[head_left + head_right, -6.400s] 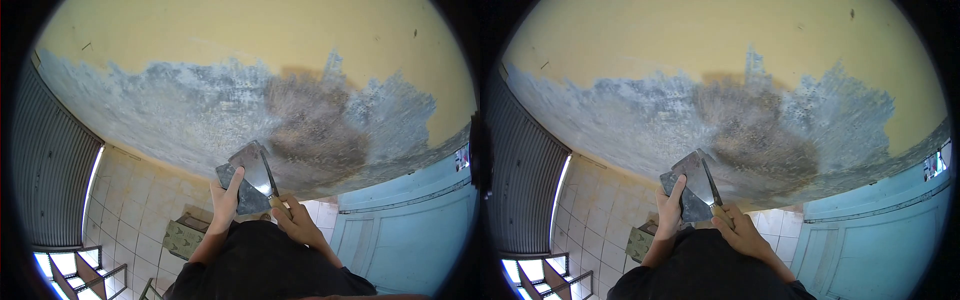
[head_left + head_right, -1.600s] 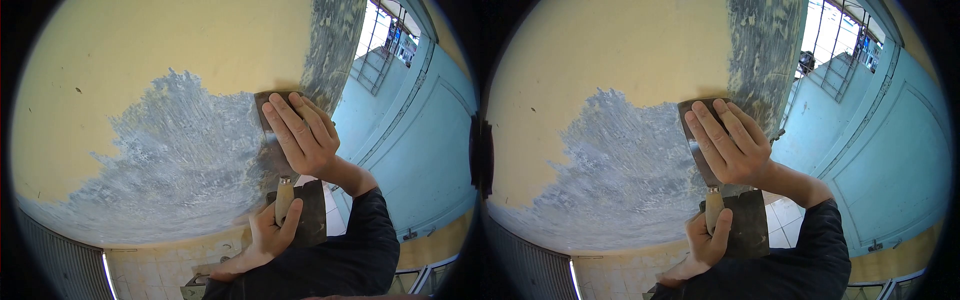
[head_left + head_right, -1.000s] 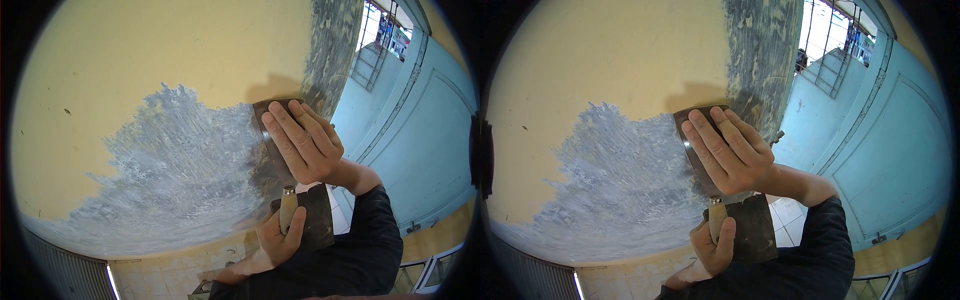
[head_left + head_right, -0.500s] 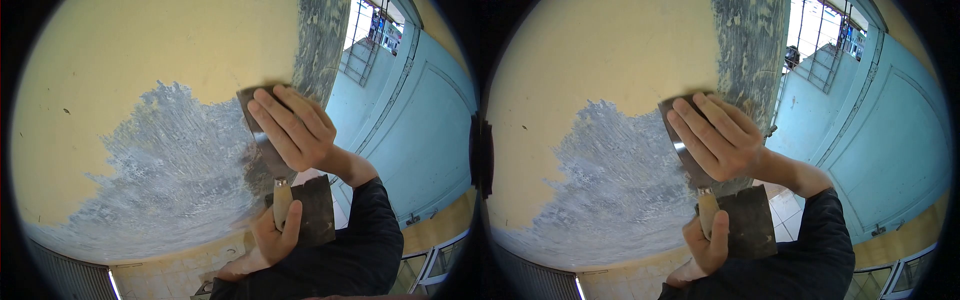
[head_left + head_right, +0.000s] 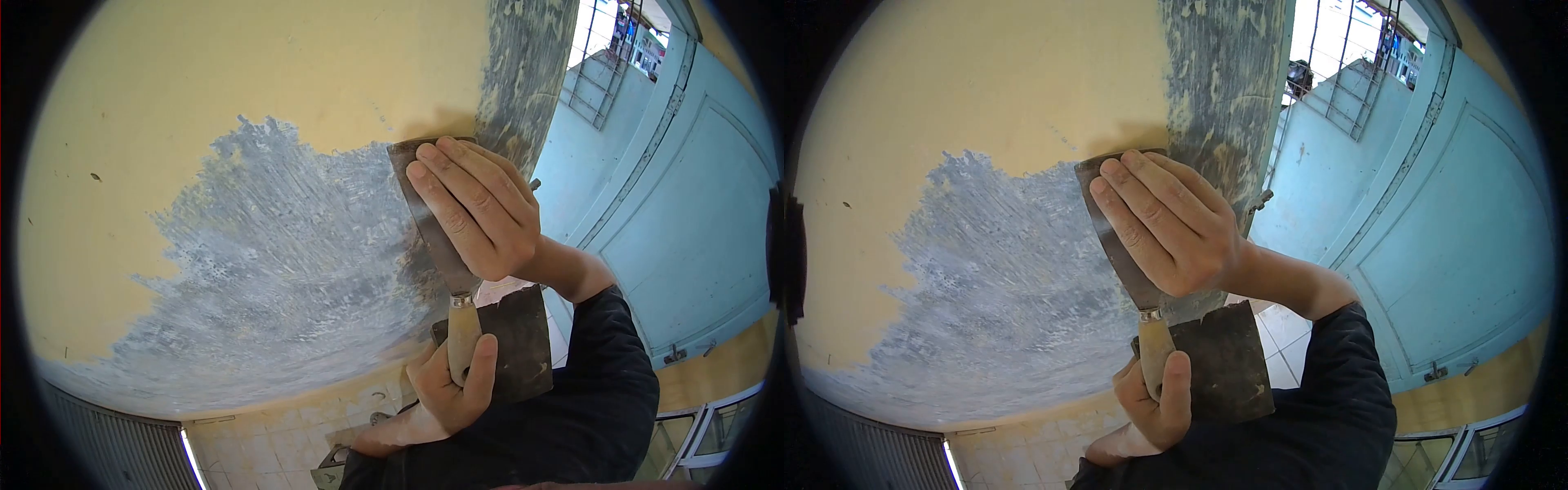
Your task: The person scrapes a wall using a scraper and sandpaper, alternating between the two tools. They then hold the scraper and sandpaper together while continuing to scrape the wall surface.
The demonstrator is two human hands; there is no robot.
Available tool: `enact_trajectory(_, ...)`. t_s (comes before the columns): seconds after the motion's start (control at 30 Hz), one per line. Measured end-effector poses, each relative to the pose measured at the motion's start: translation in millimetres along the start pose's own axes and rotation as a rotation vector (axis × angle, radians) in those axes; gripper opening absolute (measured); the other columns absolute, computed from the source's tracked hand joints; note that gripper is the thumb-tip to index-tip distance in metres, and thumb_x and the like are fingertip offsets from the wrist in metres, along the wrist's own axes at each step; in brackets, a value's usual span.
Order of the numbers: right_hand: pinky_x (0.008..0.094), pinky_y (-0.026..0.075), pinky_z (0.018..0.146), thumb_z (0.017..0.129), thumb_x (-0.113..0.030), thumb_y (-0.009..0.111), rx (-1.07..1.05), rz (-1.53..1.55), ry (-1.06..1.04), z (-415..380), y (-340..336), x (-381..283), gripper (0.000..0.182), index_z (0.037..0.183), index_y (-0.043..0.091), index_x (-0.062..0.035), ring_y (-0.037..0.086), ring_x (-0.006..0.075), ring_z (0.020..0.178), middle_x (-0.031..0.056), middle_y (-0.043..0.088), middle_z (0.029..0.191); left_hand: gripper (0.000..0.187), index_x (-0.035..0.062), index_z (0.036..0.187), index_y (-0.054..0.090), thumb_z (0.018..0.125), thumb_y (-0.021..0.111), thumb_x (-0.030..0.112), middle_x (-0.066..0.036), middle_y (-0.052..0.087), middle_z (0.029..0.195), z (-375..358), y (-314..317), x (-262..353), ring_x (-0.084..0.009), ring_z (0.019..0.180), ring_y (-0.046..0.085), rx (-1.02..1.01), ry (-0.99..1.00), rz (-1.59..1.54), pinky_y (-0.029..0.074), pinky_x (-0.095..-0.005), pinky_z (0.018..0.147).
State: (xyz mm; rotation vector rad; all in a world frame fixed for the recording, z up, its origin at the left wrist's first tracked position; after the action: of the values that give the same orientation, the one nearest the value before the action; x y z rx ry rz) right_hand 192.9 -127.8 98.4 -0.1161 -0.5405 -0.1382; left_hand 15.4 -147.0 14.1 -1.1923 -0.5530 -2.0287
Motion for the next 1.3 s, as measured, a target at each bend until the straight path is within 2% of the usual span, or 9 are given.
enact_trajectory(0.1,0.0393,0.063,0.09,0.079,-0.002,0.073,0.015,-0.007,-0.002,-0.7,1.9,0.5,0.026,0.104,0.077,0.0037,0.072,0.0287,0.105,0.0177,0.075,0.106,0.032,0.0034,0.068,0.058,0.096,0.069,0.015,-0.01,0.054,0.056,1.1,-2.8,6.6,-0.0196,0.045,0.049,-0.015,-0.017,0.027,0.036,-0.0347,0.045)
enact_trajectory(0.17,0.039,0.063,0.09,0.079,-0.002,0.073,0.043,-0.012,-0.017,-0.7,4.1,1.6,0.025,0.103,0.077,0.004,0.072,0.0285,0.105,0.0178,0.076,0.104,0.036,0.0015,0.074,0.059,0.102,0.056,0.024,-0.007,0.057,0.064,-0.2,-3.6,7.6,-0.0158,0.057,0.052,-0.071,-0.092,0.043,0.037,-0.0329,0.053)
enact_trajectory(0.5,0.0369,0.063,0.085,0.079,-0.003,0.075,0.091,-0.035,-0.084,14.4,18.8,8.5,0.024,0.101,0.076,0.0052,0.073,0.0272,0.1,0.0178,0.076,0.101,0.04,0.0022,0.069,0.058,0.101,0.055,0.024,-0.007,0.058,0.062,11.8,-7.1,7.1,-0.0171,0.057,0.054,-0.036,-0.044,0.058,0.037,-0.0324,0.053)
enact_trajectory(0.57,0.0366,0.063,0.083,0.079,-0.004,0.077,0.197,-0.032,-0.123,26.3,26.1,10.5,0.023,0.1,0.076,0.0055,0.072,0.0263,0.097,0.0169,0.076,0.099,0.03,0.004,0.071,0.057,0.099,0.062,0.014,-0.012,0.056,0.062,18.3,-11.6,10.0,-0.0271,0.049,0.053,0.003,0.097,0.049,0.037,-0.0377,0.048)
enact_trajectory(0.67,0.0361,0.063,0.083,0.079,-0.004,0.078,0.175,-0.017,-0.128,34.6,26.1,11.5,0.024,0.101,0.076,0.0057,0.072,0.0255,0.096,0.0157,0.076,0.098,0.03,0.0041,0.072,0.058,0.1,0.062,0.015,-0.011,0.056,0.062,20.2,-10.9,10.5,-0.0267,0.049,0.053,0.026,0.14,0.05,0.037,-0.0376,0.047)
enact_trajectory(0.8,0.0358,0.063,0.082,0.08,-0.004,0.078,0.158,0.003,-0.128,28.3,17.7,10.9,0.024,0.102,0.076,0.0056,0.072,0.0254,0.097,0.015,0.076,0.098,0.03,0.0045,0.072,0.059,0.099,0.063,0.015,-0.011,0.057,0.062,10.6,-10.4,10.6,-0.0266,0.049,0.054,0.021,0.035,0.044,0.037,-0.0377,0.047)
enact_trajectory(0.87,0.0362,0.064,0.086,0.076,-0.004,0.08,0.148,0.028,-0.083,18.7,12.2,5.8,0.027,0.102,0.078,0.0022,0.073,0.027,0.101,0.0158,0.077,0.102,0.041,0.0018,0.069,0.058,0.103,0.053,0.025,-0.007,0.057,0.061,-0.5,-5.6,12.3,-0.0171,0.056,0.053,-0.019,-0.095,0.077,0.037,-0.0323,0.054)
enact_trajectory(1.07,0.0371,0.063,0.088,0.082,-0.003,0.075,0.063,0.041,-0.101,2.8,4.5,6.7,0.025,0.105,0.075,0.0054,0.072,0.027,0.102,0.0166,0.076,0.102,0.038,0.0013,0.07,0.058,0.102,0.055,0.022,-0.007,0.057,0.063,-4.5,8.6,8.8,-0.0168,0.058,0.053,0.012,-0.057,-0.009,0.037,-0.0326,0.054)
enact_trajectory(1.3,0.0375,0.064,0.087,0.082,-0.003,0.075,0.055,0.053,-0.097,1.1,9.1,7.5,0.025,0.105,0.075,0.006,0.072,0.027,0.101,0.0174,0.076,0.101,0.039,0.0018,0.07,0.058,0.102,0.056,0.023,-0.007,0.058,0.064,-1.6,8.9,8.2,-0.0168,0.058,0.053,0.006,-0.099,-0.004,0.037,-0.0331,0.053)
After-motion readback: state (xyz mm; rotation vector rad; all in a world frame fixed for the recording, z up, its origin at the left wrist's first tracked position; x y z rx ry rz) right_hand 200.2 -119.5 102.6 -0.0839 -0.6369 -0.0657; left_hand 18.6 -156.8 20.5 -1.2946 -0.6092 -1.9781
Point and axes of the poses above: each hand's wrist, its own z-axis towards the middle knuckle, its own y-axis out of the palm, x = y × z, the point moved 1 cm from there along z, towards the middle knuckle
